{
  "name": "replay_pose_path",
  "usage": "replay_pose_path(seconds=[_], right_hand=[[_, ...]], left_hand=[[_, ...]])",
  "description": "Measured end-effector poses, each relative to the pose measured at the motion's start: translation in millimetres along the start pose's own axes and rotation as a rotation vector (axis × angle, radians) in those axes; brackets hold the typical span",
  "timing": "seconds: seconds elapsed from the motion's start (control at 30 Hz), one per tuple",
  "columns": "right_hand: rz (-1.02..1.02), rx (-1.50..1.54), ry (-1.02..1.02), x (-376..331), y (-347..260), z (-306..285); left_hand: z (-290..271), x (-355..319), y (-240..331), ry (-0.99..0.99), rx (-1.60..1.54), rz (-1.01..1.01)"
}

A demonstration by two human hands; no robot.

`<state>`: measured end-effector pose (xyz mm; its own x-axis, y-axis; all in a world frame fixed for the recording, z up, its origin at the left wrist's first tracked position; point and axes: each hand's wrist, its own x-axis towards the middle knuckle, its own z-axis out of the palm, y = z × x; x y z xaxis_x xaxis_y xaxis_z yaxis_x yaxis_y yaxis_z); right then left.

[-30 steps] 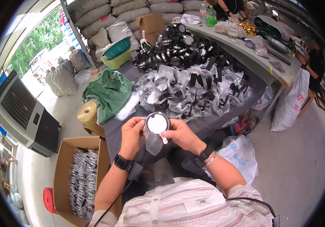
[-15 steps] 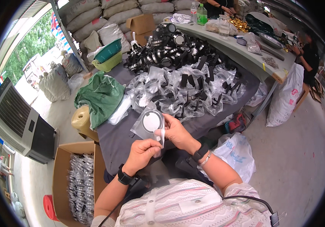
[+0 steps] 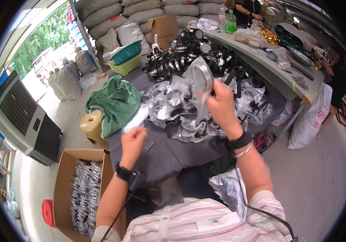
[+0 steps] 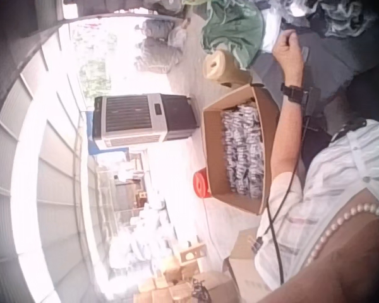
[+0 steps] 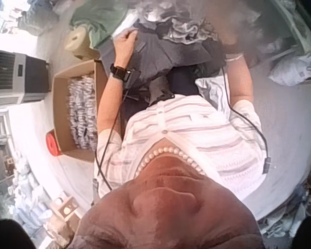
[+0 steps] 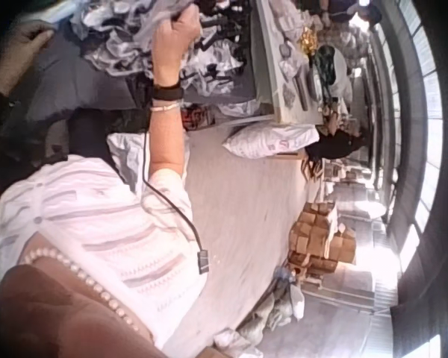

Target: The person repeatedly picks up a metal ring and a plastic bag, inserts the ring into the bag, and places the finished item onto a pile.

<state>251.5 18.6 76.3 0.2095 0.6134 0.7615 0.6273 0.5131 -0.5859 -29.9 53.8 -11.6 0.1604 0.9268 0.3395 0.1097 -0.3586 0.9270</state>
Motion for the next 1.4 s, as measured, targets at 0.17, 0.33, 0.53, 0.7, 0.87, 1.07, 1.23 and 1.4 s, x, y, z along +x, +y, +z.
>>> replay_pose_path(seconds=[0.17,0.33,0.53,0.7,0.87,1.07,1.23,1.4], right_hand=[[-0.332,-0.848,-0.195,45,39,15],[-0.262,-1.313,-0.692,24,48,34],[-0.424,-1.046,-0.525,26,13,24],[-0.461,-0.734,-0.201,49,21,-12],[-0.126,-0.670,-0.001,93,84,-82],[0.267,-0.753,-0.076,105,177,-159],[0.439,-0.842,-0.117,81,236,-203],[0.890,-0.612,-0.251,58,264,-220]], left_hand=[[-46,68,-63,0.222,0.727,0.324],[-21,71,-99,-0.060,1.141,0.149],[-20,64,-105,0.147,1.083,0.273],[-16,69,-112,0.222,0.949,0.201],[-25,72,-123,0.290,0.667,0.086],[-24,70,-119,0.293,0.682,0.112],[-18,72,-117,0.272,0.733,0.105],[-22,75,-126,0.279,0.725,0.138]])
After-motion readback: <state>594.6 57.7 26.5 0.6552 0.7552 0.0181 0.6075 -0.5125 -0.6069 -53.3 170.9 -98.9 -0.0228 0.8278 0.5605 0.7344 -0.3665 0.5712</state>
